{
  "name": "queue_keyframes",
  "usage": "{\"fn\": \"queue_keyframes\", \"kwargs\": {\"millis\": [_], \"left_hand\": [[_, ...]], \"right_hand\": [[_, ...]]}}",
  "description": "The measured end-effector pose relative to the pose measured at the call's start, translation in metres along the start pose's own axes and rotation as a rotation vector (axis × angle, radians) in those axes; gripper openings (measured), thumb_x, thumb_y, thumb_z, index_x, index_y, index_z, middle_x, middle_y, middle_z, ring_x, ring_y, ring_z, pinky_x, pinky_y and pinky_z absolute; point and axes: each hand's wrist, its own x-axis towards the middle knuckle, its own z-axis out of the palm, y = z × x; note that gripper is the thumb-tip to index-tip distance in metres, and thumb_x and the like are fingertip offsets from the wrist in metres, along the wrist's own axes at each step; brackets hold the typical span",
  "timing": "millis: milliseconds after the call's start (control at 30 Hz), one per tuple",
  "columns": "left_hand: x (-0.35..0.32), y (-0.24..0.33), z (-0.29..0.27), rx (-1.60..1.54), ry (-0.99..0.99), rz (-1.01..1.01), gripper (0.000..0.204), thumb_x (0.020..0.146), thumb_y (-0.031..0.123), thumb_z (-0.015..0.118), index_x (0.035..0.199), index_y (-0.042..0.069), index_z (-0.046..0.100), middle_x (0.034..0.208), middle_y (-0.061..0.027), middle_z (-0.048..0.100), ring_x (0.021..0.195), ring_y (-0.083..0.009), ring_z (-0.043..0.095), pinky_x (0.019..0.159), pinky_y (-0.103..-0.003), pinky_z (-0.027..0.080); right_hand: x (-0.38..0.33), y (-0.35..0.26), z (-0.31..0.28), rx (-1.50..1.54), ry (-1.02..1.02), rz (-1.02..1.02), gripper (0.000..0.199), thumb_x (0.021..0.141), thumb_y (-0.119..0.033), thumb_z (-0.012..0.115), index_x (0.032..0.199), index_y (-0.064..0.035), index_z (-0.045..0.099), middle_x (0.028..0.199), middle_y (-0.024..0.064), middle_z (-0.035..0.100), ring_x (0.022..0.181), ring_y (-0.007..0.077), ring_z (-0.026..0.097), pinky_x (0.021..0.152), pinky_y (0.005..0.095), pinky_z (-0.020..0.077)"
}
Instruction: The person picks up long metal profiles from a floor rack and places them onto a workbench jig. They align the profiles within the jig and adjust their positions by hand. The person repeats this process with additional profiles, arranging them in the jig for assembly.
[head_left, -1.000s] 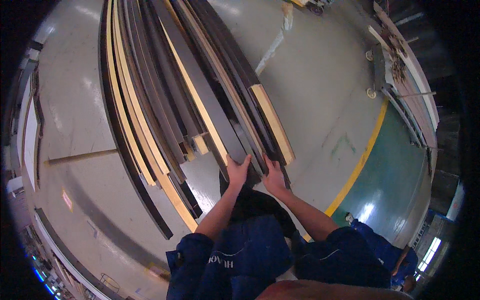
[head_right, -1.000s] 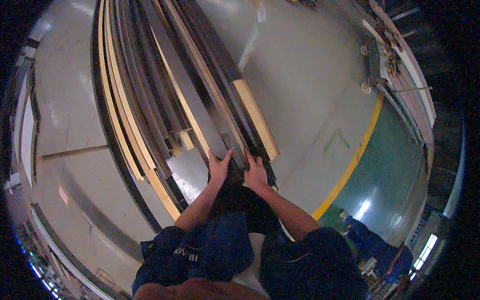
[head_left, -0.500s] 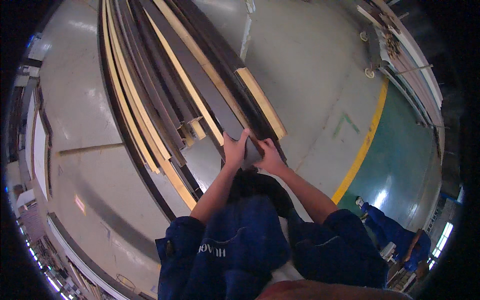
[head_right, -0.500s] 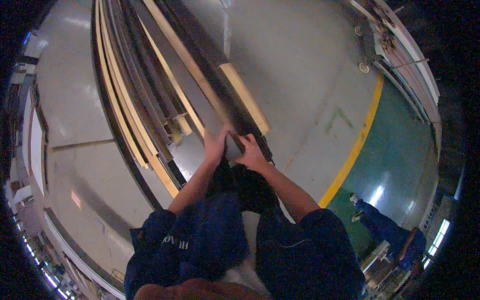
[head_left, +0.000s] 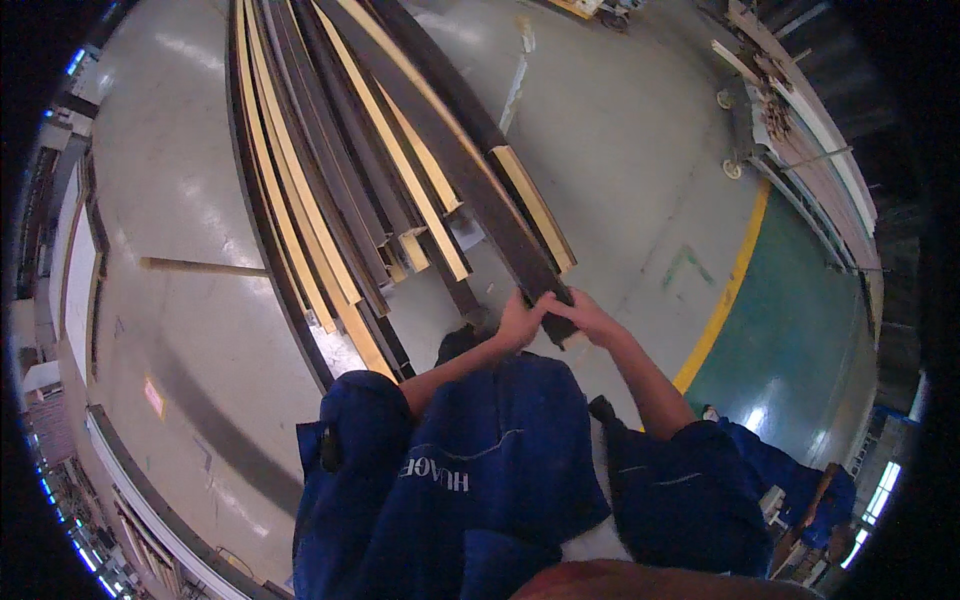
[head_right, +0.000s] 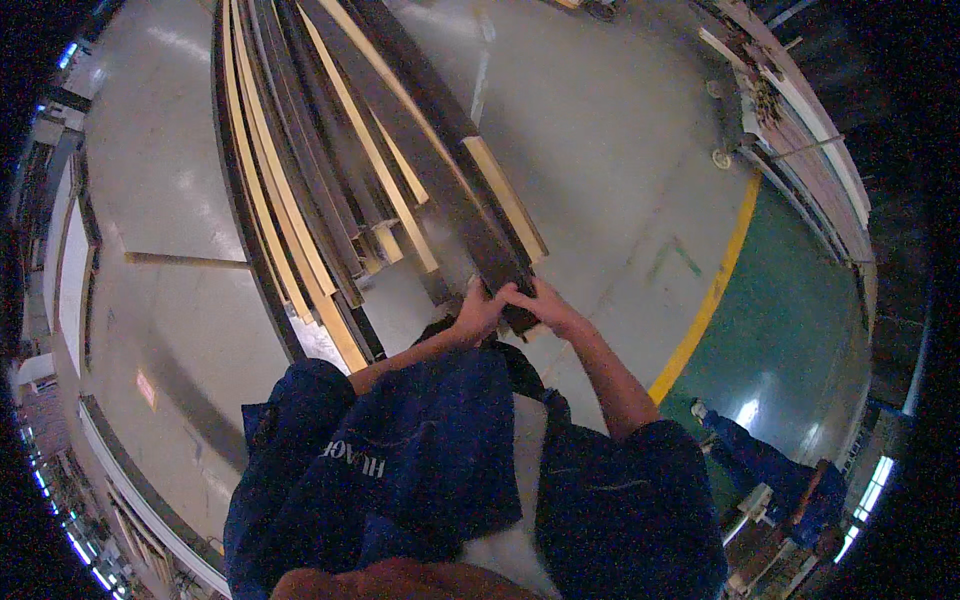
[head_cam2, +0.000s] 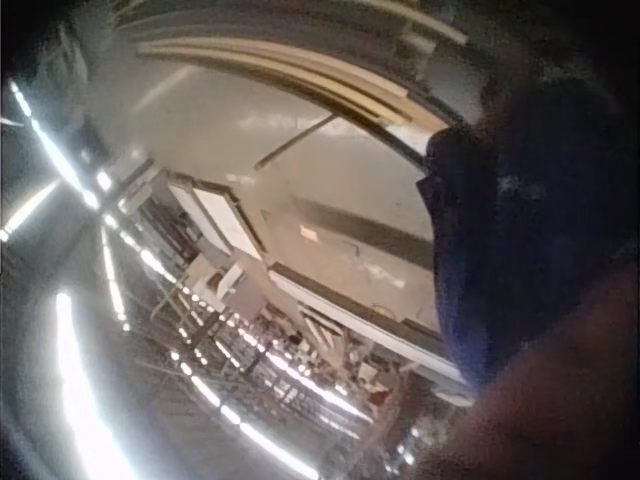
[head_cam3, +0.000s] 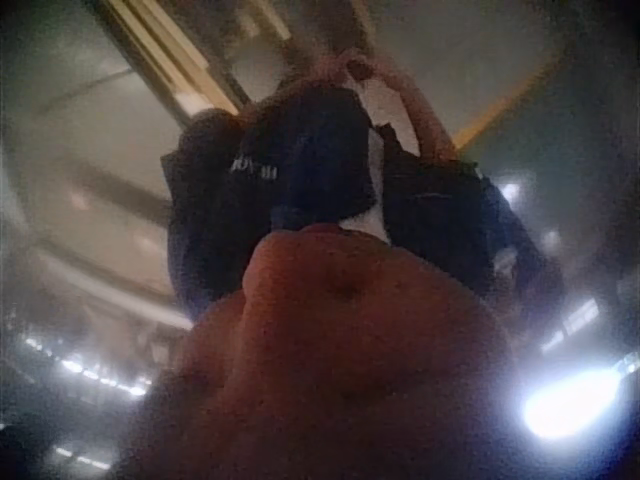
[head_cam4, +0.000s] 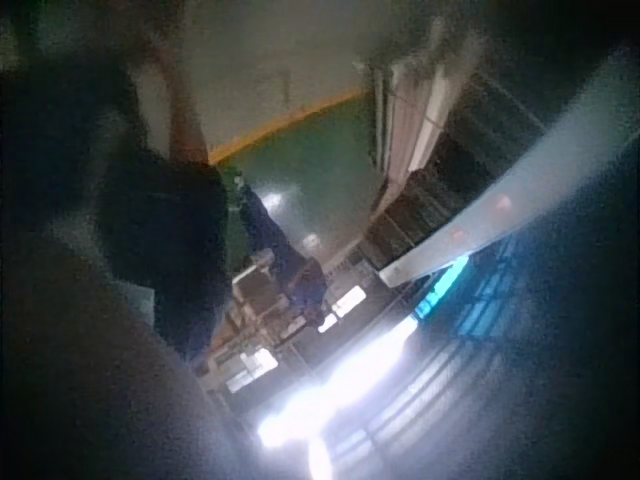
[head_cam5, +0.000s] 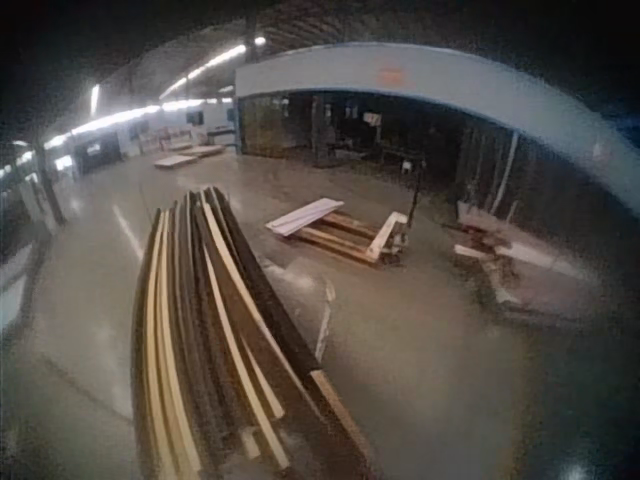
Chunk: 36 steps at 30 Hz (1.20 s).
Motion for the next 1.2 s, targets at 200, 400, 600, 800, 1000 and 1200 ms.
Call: {"fn": "queue_keyframes", "kwargs": {"millis": [200, 400, 600, 800, 1000, 1200], "left_hand": [[0.007, 0.070, -0.052, -0.349, -0.199, -0.294, 0.057, 0.096, 0.037, 0.068, 0.136, -0.001, 0.056, 0.133, -0.0103, 0.062, 0.121, -0.0241, 0.056, 0.101, -0.040, 0.046], [0.188, 0.192, -0.191, -0.650, -0.019, -0.159, 0.058, 0.096, 0.038, 0.067, 0.146, 0.013, 0.050, 0.140, -0.0126, 0.055, 0.130, -0.0298, 0.051, 0.109, -0.054, 0.043], [0.143, 0.154, -0.164, -0.224, -0.117, 0.315, 0.070, 0.098, 0.054, 0.060, 0.151, 0.013, 0.043, 0.151, -0.0122, 0.045, 0.133, -0.0329, 0.048, 0.112, -0.055, 0.043], [0.088, 0.093, -0.114, -0.786, -0.979, 0.109, 0.070, 0.100, 0.066, 0.047, 0.137, 0.007, 0.055, 0.135, -0.0109, 0.058, 0.126, -0.0266, 0.053, 0.120, -0.054, 0.032], [0.003, 0.154, -0.051, -1.075, -0.863, -0.131, 0.046, 0.086, 0.053, 0.078, 0.104, 0.013, 0.063, 0.101, 0.0019, 0.066, 0.096, -0.0161, 0.064, 0.091, -0.037, 0.054], [-0.120, 0.181, 0.037, -1.006, -1.068, 0.044, 0.039, 0.084, 0.035, 0.081, 0.108, 0.012, 0.060, 0.097, 0.0019, 0.062, 0.088, -0.0129, 0.060, 0.081, -0.034, 0.048]], "right_hand": [[-0.103, -0.005, -0.001, -0.131, 0.079, 0.176, 0.055, 0.087, -0.035, 0.081, 0.123, 0.0026, 0.063, 0.112, 0.0086, 0.070, 0.095, 0.0187, 0.067, 0.088, 0.0357, 0.0549], [-0.173, -0.010, 0.038, -0.438, 0.178, 0.034, 0.057, 0.087, -0.039, 0.078, 0.125, -0.0006, 0.059, 0.108, 0.0162, 0.070, 0.099, 0.0290, 0.067, 0.089, 0.0434, 0.0531], [-0.229, 0.056, 0.050, -0.478, 0.398, 0.177, 0.056, 0.086, -0.050, 0.076, 0.122, -0.0121, 0.057, 0.104, 0.0188, 0.069, 0.101, 0.0396, 0.067, 0.084, 0.0495, 0.0525], [-0.335, 0.167, 0.075, -0.750, 0.788, 0.147, 0.045, 0.086, -0.048, 0.075, 0.106, -0.0135, 0.055, 0.096, 0.0109, 0.066, 0.097, 0.0350, 0.065, 0.077, 0.0501, 0.0519], [-0.359, 0.252, 0.108, -0.751, 1.025, 0.019, 0.046, 0.089, -0.052, 0.071, 0.102, -0.0126, 0.051, 0.099, 0.0096, 0.063, 0.100, 0.0370, 0.063, 0.075, 0.0515, 0.0516], [-0.393, 0.360, 0.173, -0.501, 1.260, -0.046, 0.049, 0.089, -0.055, 0.069, 0.104, -0.0118, 0.051, 0.095, 0.0124, 0.064, 0.095, 0.0415, 0.063, 0.074, 0.0529, 0.0504]]}}
